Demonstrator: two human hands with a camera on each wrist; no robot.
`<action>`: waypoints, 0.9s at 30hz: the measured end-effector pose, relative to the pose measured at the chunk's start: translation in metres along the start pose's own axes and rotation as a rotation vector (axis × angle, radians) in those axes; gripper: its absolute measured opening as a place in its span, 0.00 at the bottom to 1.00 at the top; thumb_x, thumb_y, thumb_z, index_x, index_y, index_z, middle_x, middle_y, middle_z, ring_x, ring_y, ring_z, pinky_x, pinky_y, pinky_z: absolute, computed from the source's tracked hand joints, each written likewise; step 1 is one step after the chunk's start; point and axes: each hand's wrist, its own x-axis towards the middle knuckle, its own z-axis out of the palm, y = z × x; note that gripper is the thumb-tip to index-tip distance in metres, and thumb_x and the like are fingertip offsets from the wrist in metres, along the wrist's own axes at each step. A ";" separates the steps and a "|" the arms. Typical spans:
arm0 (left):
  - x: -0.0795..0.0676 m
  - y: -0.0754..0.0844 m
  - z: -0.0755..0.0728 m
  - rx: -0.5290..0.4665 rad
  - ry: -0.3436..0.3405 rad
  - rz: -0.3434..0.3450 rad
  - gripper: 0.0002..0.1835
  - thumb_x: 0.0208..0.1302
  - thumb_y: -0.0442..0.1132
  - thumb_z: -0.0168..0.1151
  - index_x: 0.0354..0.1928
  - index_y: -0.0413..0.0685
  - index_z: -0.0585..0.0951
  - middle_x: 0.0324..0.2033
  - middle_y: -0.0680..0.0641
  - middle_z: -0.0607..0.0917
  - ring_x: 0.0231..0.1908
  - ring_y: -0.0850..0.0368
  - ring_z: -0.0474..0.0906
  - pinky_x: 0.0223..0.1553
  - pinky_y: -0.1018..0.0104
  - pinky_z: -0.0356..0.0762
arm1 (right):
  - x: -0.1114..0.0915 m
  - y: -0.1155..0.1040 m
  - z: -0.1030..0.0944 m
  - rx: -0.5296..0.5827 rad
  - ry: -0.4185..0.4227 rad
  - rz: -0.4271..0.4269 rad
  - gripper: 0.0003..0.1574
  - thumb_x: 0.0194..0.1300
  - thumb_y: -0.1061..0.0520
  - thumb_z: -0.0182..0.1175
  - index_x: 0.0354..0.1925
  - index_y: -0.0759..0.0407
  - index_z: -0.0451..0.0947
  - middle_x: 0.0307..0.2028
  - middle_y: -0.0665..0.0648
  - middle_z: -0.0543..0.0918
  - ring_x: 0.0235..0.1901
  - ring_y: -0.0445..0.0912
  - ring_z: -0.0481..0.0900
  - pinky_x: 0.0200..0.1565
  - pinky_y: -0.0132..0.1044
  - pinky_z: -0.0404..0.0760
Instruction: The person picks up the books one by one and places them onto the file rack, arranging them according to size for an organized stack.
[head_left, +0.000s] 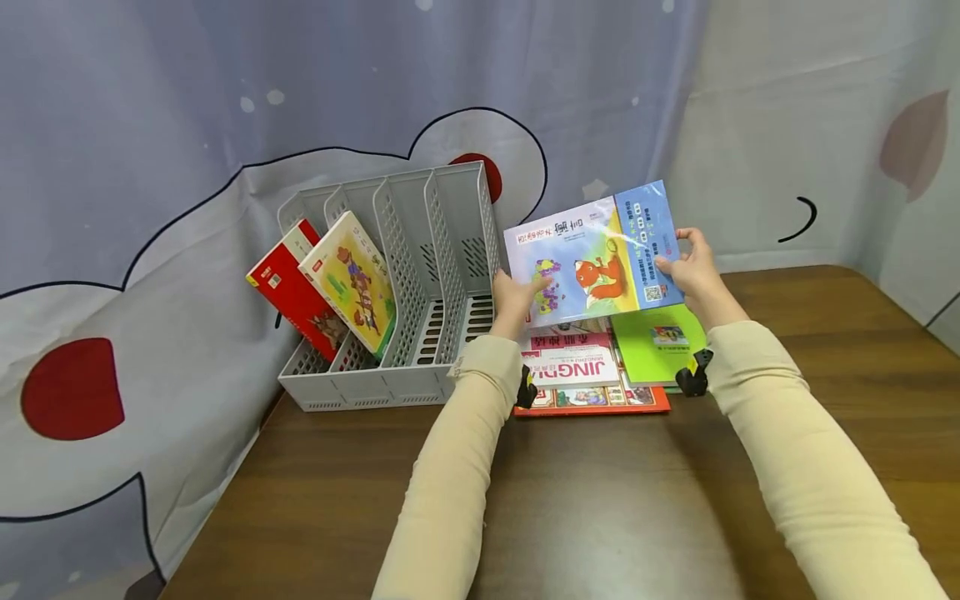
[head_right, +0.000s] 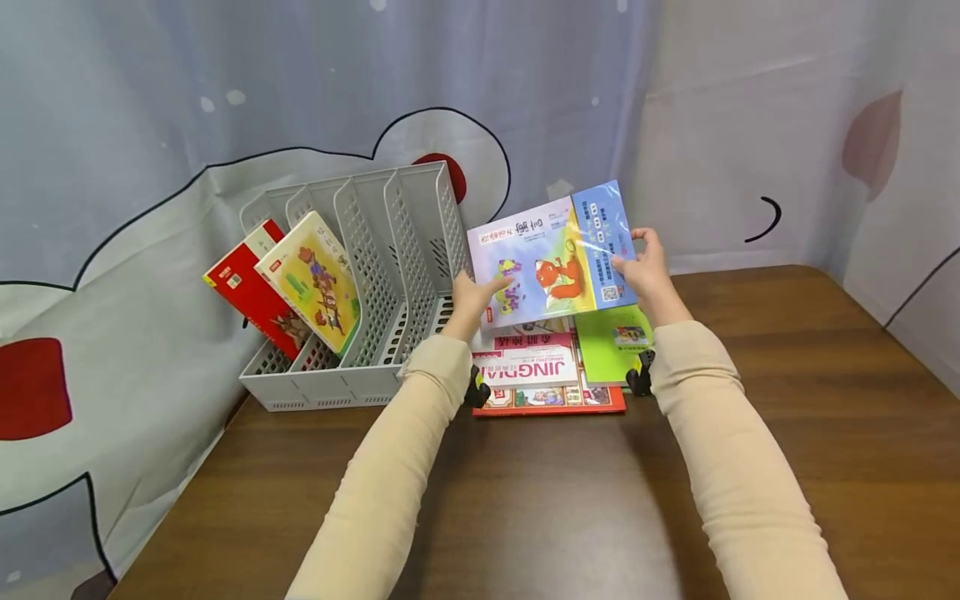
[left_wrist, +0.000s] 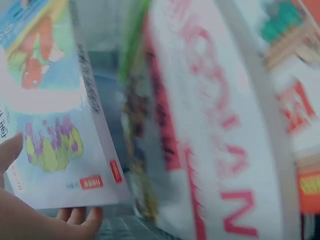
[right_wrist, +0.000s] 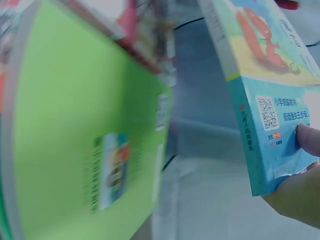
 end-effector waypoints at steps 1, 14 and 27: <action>0.000 0.002 -0.002 -0.047 0.003 0.014 0.49 0.53 0.44 0.71 0.71 0.35 0.53 0.66 0.35 0.65 0.65 0.42 0.64 0.66 0.58 0.63 | -0.002 -0.003 0.000 0.003 0.011 -0.016 0.17 0.69 0.65 0.49 0.50 0.49 0.57 0.26 0.43 0.75 0.23 0.33 0.79 0.29 0.29 0.81; 0.000 0.028 -0.028 -0.249 0.056 0.280 0.44 0.54 0.43 0.71 0.70 0.45 0.60 0.63 0.40 0.67 0.63 0.47 0.67 0.62 0.62 0.69 | -0.024 -0.030 0.007 0.340 0.132 -0.168 0.18 0.66 0.67 0.53 0.45 0.47 0.62 0.30 0.43 0.79 0.28 0.34 0.81 0.32 0.24 0.80; -0.016 0.042 -0.026 -0.892 0.074 0.116 0.39 0.56 0.41 0.68 0.68 0.54 0.59 0.48 0.45 0.79 0.35 0.63 0.77 0.34 0.69 0.77 | -0.042 -0.043 0.028 0.888 0.096 -0.237 0.19 0.61 0.76 0.52 0.44 0.57 0.63 0.31 0.53 0.85 0.30 0.42 0.84 0.33 0.30 0.83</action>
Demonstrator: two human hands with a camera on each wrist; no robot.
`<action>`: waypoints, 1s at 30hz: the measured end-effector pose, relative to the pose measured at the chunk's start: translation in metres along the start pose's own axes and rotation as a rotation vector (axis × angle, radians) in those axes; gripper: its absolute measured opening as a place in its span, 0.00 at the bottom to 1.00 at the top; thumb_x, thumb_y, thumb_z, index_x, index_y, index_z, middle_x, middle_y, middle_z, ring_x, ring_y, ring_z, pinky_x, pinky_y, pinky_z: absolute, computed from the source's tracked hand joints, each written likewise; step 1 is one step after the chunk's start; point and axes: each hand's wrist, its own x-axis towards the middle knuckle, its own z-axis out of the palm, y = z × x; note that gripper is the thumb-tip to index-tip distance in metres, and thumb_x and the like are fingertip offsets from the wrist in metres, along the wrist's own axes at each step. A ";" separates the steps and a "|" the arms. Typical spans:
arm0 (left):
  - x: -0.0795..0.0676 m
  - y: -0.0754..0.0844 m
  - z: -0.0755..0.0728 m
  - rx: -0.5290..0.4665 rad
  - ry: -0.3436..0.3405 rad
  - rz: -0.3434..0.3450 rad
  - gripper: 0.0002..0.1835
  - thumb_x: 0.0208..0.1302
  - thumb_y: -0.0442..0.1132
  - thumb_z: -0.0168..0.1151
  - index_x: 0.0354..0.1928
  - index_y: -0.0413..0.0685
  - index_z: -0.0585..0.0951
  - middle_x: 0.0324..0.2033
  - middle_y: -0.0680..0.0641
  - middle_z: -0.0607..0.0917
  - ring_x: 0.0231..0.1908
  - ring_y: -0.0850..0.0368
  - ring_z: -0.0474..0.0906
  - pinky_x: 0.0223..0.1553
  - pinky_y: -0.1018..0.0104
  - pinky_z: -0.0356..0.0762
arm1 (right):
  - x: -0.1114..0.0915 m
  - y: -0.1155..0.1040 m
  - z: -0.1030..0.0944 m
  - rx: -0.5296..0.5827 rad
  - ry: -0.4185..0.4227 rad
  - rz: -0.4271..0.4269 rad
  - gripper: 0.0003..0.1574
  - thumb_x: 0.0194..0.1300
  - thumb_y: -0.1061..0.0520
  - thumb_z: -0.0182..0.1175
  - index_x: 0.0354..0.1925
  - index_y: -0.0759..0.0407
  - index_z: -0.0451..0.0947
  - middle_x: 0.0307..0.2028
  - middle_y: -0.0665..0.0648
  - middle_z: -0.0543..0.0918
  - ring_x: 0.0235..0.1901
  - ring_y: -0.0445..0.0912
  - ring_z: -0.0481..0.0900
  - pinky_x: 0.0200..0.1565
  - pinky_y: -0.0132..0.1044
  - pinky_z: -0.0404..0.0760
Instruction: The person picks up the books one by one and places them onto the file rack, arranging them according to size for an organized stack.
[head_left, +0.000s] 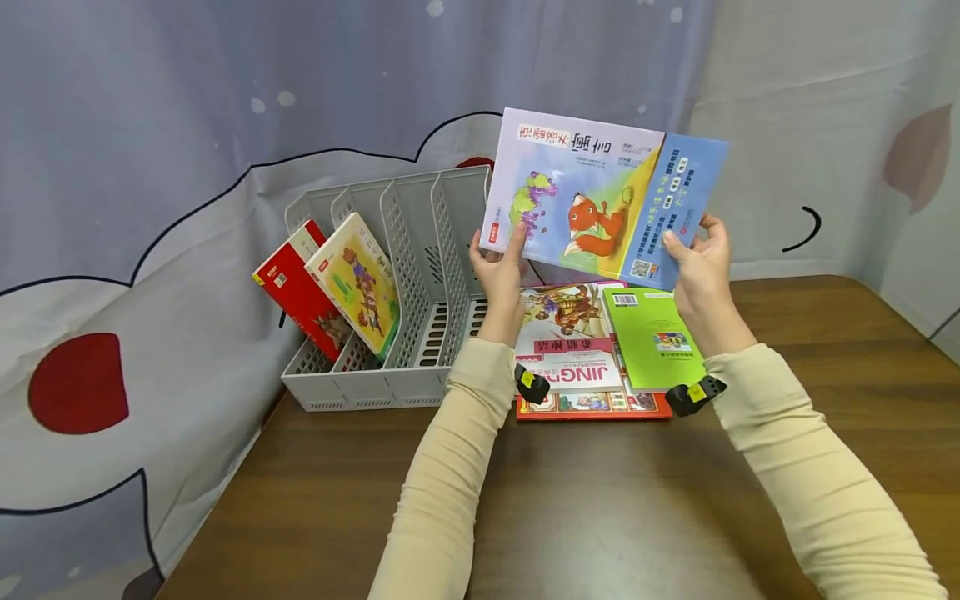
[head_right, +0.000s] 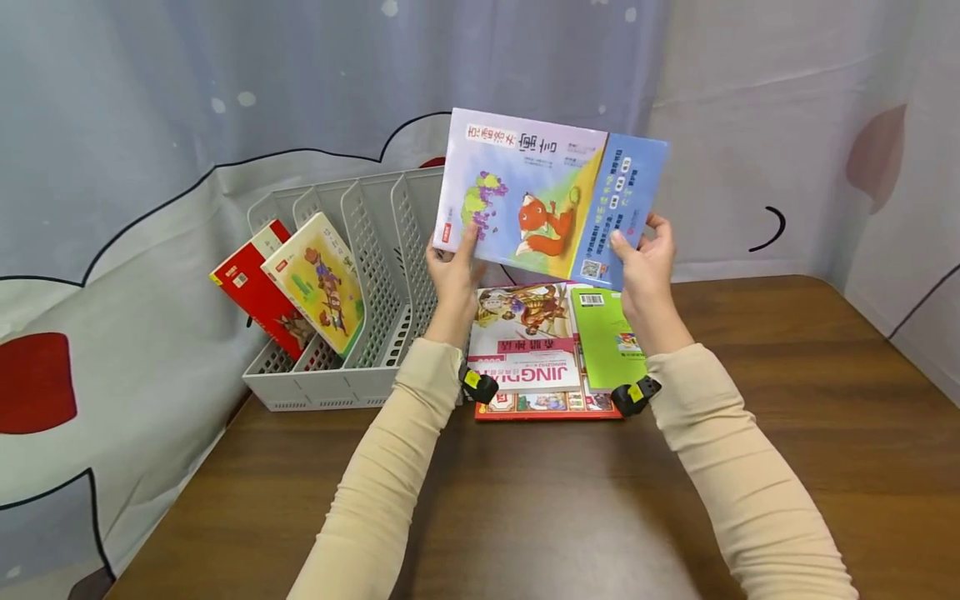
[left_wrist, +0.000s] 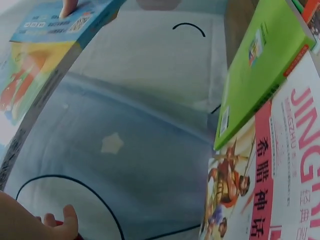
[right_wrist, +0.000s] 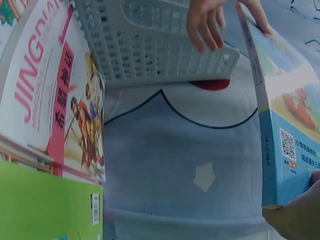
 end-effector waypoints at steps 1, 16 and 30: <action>-0.002 0.000 0.002 -0.025 0.001 -0.006 0.37 0.57 0.42 0.68 0.67 0.53 0.61 0.47 0.46 0.80 0.34 0.64 0.77 0.32 0.69 0.76 | -0.001 0.001 0.001 0.026 0.010 0.000 0.19 0.61 0.76 0.51 0.44 0.58 0.63 0.32 0.53 0.85 0.31 0.42 0.84 0.34 0.30 0.83; -0.028 -0.023 0.040 -0.182 -0.041 -0.079 0.21 0.57 0.39 0.67 0.53 0.46 0.76 0.42 0.51 0.83 0.41 0.61 0.80 0.47 0.67 0.80 | -0.015 0.034 0.010 0.208 0.137 0.141 0.18 0.63 0.76 0.47 0.44 0.55 0.64 0.35 0.53 0.82 0.34 0.43 0.83 0.37 0.32 0.83; -0.015 -0.016 0.027 -0.123 -0.100 -0.071 0.26 0.57 0.33 0.66 0.58 0.45 0.72 0.52 0.42 0.80 0.49 0.54 0.80 0.51 0.65 0.79 | -0.014 0.049 -0.011 0.018 -0.025 0.211 0.25 0.63 0.74 0.51 0.49 0.50 0.58 0.40 0.51 0.77 0.35 0.40 0.79 0.39 0.32 0.77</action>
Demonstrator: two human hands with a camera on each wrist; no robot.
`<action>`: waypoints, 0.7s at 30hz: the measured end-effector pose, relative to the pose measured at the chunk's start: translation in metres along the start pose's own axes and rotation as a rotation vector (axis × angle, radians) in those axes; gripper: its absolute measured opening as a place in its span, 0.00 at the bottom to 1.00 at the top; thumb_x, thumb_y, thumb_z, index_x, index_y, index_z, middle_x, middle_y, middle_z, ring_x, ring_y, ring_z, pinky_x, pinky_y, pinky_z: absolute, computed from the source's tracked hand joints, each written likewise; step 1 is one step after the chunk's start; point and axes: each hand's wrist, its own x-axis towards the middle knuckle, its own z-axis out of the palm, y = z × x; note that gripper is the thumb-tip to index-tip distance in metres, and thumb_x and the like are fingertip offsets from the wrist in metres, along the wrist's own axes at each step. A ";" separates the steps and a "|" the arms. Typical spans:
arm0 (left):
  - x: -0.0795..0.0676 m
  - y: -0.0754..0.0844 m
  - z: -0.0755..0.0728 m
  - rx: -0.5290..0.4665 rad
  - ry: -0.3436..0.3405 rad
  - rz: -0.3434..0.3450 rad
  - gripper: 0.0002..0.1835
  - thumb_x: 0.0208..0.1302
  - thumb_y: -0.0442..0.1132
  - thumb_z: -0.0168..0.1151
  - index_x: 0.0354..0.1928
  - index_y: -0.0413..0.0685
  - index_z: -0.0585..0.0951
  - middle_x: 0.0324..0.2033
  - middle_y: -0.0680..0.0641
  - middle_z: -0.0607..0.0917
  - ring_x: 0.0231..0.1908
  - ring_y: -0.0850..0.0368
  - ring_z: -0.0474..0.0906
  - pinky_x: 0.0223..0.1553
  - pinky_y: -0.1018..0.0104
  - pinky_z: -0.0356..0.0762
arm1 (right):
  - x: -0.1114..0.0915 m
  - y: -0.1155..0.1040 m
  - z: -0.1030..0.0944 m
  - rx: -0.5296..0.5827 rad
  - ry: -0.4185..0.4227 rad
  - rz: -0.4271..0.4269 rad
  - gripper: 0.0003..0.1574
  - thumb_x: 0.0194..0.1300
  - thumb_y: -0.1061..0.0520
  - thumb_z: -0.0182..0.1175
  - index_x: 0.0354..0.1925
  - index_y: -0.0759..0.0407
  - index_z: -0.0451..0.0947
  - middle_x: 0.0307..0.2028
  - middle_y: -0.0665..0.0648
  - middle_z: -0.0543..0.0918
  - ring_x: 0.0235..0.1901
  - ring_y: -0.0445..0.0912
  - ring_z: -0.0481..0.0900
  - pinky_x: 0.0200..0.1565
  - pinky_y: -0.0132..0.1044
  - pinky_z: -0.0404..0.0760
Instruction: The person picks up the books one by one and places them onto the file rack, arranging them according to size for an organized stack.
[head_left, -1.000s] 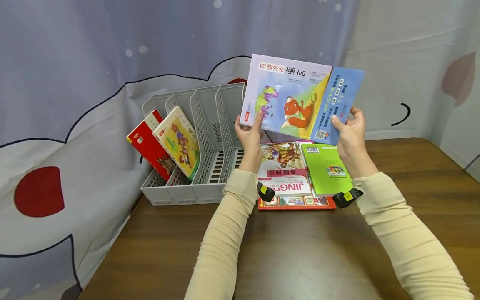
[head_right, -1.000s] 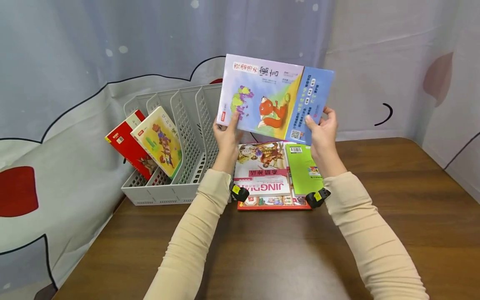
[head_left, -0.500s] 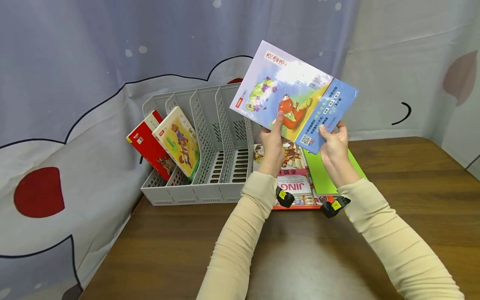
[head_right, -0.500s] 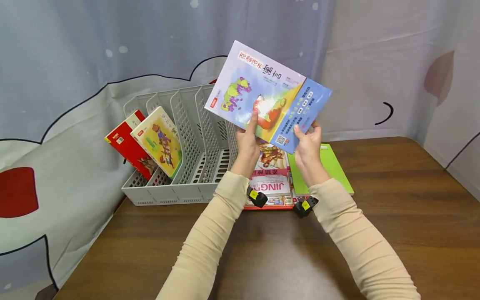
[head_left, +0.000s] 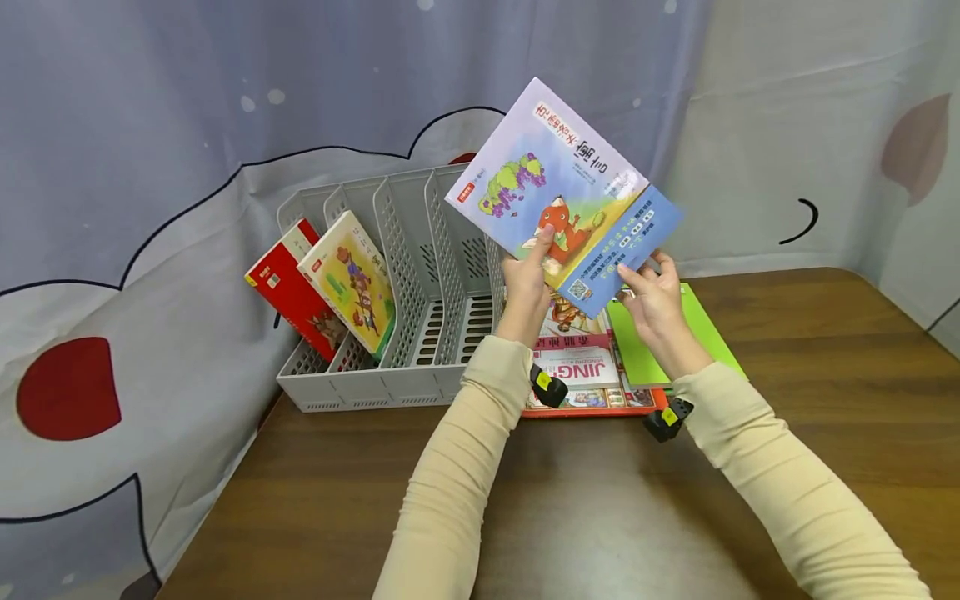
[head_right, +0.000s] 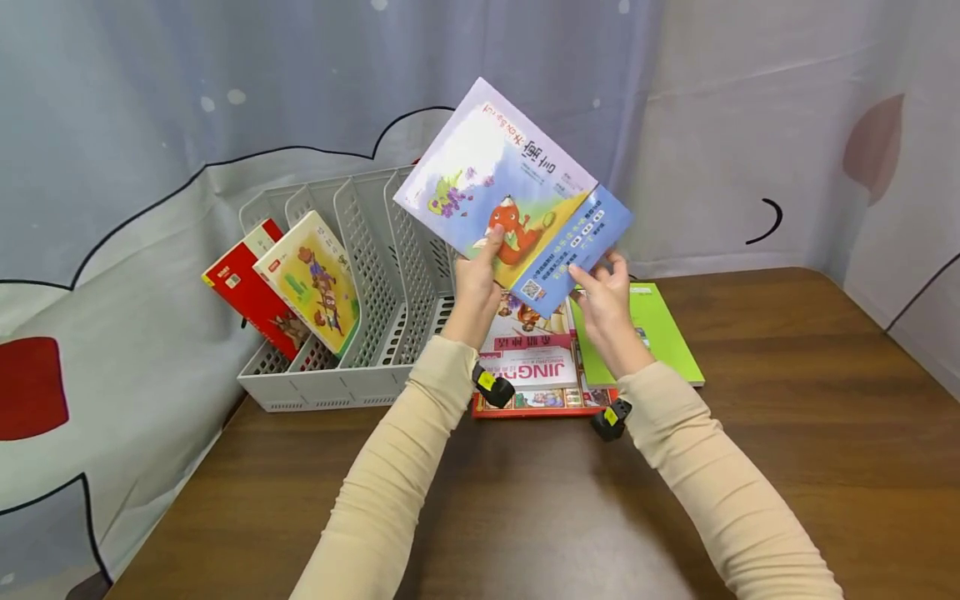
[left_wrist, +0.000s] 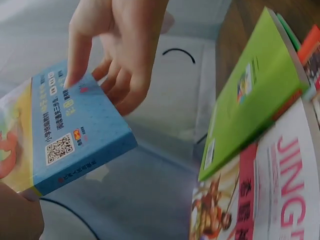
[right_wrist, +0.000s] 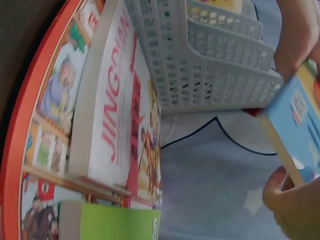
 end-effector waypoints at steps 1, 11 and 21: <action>0.001 0.003 -0.003 0.009 -0.018 0.012 0.26 0.58 0.32 0.66 0.59 0.44 0.72 0.52 0.42 0.80 0.48 0.54 0.80 0.51 0.64 0.79 | 0.001 -0.001 -0.001 -0.018 0.002 -0.005 0.26 0.63 0.73 0.51 0.50 0.49 0.58 0.41 0.51 0.75 0.35 0.40 0.78 0.40 0.33 0.77; 0.005 0.038 -0.036 0.228 -0.167 0.011 0.11 0.58 0.31 0.64 0.28 0.48 0.71 0.21 0.54 0.74 0.24 0.66 0.70 0.31 0.75 0.73 | 0.003 -0.020 -0.015 -0.101 -0.036 -0.043 0.23 0.65 0.58 0.58 0.52 0.44 0.59 0.44 0.48 0.70 0.42 0.40 0.73 0.54 0.45 0.60; -0.006 0.042 -0.073 0.502 -0.333 -0.048 0.23 0.60 0.33 0.64 0.13 0.49 0.63 0.10 0.55 0.62 0.19 0.62 0.56 0.33 0.70 0.66 | -0.005 -0.031 -0.006 -0.548 -0.396 -0.105 0.22 0.69 0.58 0.53 0.59 0.49 0.64 0.49 0.44 0.76 0.46 0.36 0.76 0.44 0.25 0.75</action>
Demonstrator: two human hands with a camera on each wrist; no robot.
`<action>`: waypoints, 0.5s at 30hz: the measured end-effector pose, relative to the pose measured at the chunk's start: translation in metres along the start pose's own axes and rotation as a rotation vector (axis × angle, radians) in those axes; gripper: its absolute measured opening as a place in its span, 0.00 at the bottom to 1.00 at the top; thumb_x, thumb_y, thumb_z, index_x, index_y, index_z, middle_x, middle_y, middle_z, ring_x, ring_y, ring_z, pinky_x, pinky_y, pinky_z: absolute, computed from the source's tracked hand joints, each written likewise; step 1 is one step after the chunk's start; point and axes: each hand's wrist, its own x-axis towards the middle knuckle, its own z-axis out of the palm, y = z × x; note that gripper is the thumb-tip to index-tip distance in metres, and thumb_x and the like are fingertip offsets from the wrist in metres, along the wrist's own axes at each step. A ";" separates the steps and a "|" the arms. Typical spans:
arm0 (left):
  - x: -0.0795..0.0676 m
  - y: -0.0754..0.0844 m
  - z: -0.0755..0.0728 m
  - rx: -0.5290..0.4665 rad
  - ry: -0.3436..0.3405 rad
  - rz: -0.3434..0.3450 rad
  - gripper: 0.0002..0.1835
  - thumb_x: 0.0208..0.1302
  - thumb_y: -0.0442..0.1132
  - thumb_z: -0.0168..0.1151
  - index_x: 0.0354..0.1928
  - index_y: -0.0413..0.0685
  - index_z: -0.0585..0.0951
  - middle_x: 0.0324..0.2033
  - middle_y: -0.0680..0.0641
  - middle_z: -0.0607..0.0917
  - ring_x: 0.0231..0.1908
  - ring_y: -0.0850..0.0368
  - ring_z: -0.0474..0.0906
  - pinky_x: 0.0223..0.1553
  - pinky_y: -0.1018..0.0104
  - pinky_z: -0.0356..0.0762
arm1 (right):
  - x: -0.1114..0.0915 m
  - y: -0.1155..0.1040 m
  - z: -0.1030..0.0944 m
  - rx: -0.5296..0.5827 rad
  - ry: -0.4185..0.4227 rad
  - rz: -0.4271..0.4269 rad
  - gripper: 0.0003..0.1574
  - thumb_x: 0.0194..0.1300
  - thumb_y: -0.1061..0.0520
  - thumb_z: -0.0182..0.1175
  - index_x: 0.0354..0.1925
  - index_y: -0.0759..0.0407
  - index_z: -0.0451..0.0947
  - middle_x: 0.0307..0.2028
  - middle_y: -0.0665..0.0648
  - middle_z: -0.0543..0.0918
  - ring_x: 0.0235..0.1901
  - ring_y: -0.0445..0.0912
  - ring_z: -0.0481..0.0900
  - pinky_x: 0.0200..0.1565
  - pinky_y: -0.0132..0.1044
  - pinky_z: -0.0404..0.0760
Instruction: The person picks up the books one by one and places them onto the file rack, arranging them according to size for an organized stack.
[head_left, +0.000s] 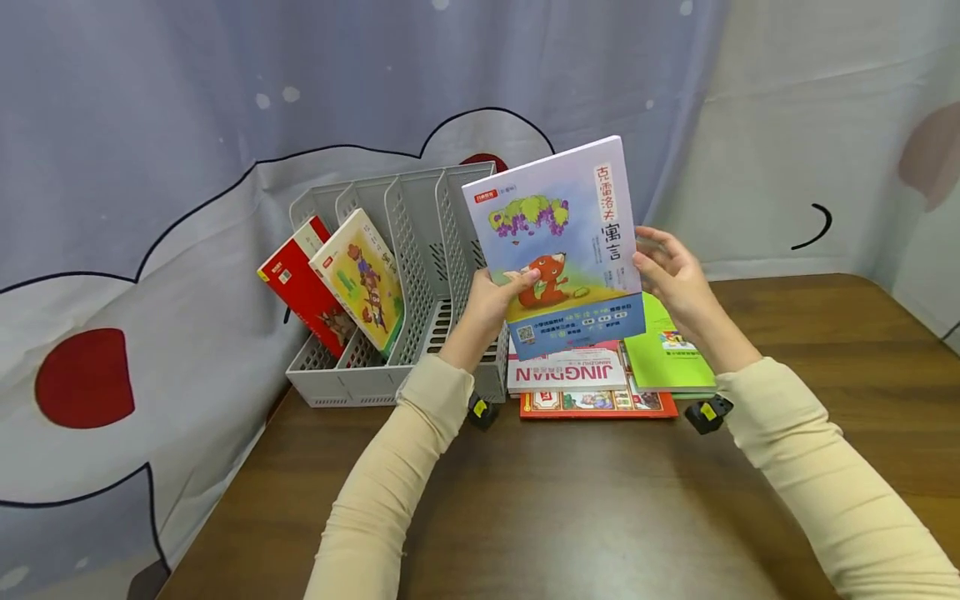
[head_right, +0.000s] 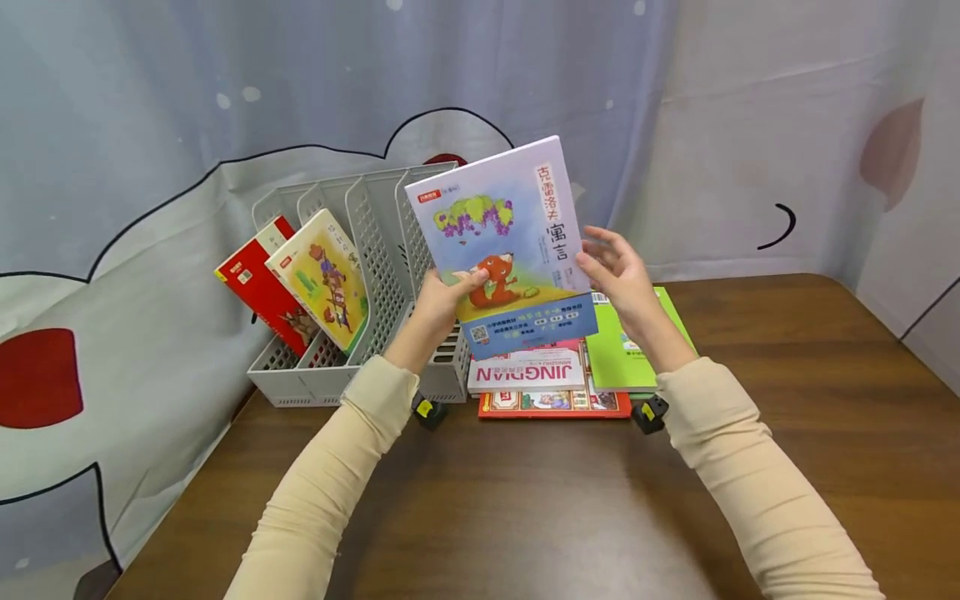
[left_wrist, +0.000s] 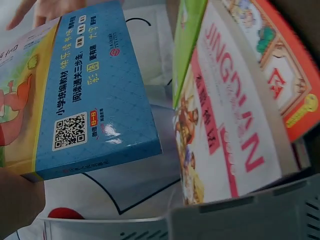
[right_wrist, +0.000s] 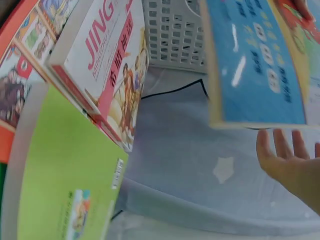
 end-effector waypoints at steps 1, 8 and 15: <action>-0.003 -0.002 -0.002 0.008 -0.010 -0.003 0.23 0.60 0.33 0.64 0.13 0.49 0.63 0.09 0.55 0.61 0.19 0.62 0.55 0.33 0.70 0.65 | 0.000 -0.001 0.001 -0.057 -0.023 0.004 0.23 0.69 0.57 0.53 0.61 0.50 0.63 0.49 0.43 0.76 0.47 0.36 0.76 0.44 0.25 0.76; -0.015 -0.008 -0.004 0.050 -0.026 -0.052 0.19 0.59 0.33 0.65 0.13 0.49 0.70 0.11 0.56 0.73 0.21 0.63 0.65 0.34 0.71 0.69 | -0.003 -0.001 0.011 -0.269 -0.112 0.057 0.33 0.69 0.54 0.55 0.67 0.56 0.58 0.47 0.39 0.78 0.44 0.34 0.79 0.44 0.26 0.78; -0.019 -0.016 0.000 0.050 -0.012 -0.115 0.13 0.58 0.35 0.66 0.22 0.47 0.71 0.15 0.55 0.76 0.29 0.62 0.73 0.46 0.70 0.71 | -0.007 0.005 0.017 -0.224 -0.086 0.031 0.19 0.68 0.58 0.55 0.56 0.48 0.68 0.39 0.36 0.83 0.37 0.34 0.82 0.38 0.27 0.81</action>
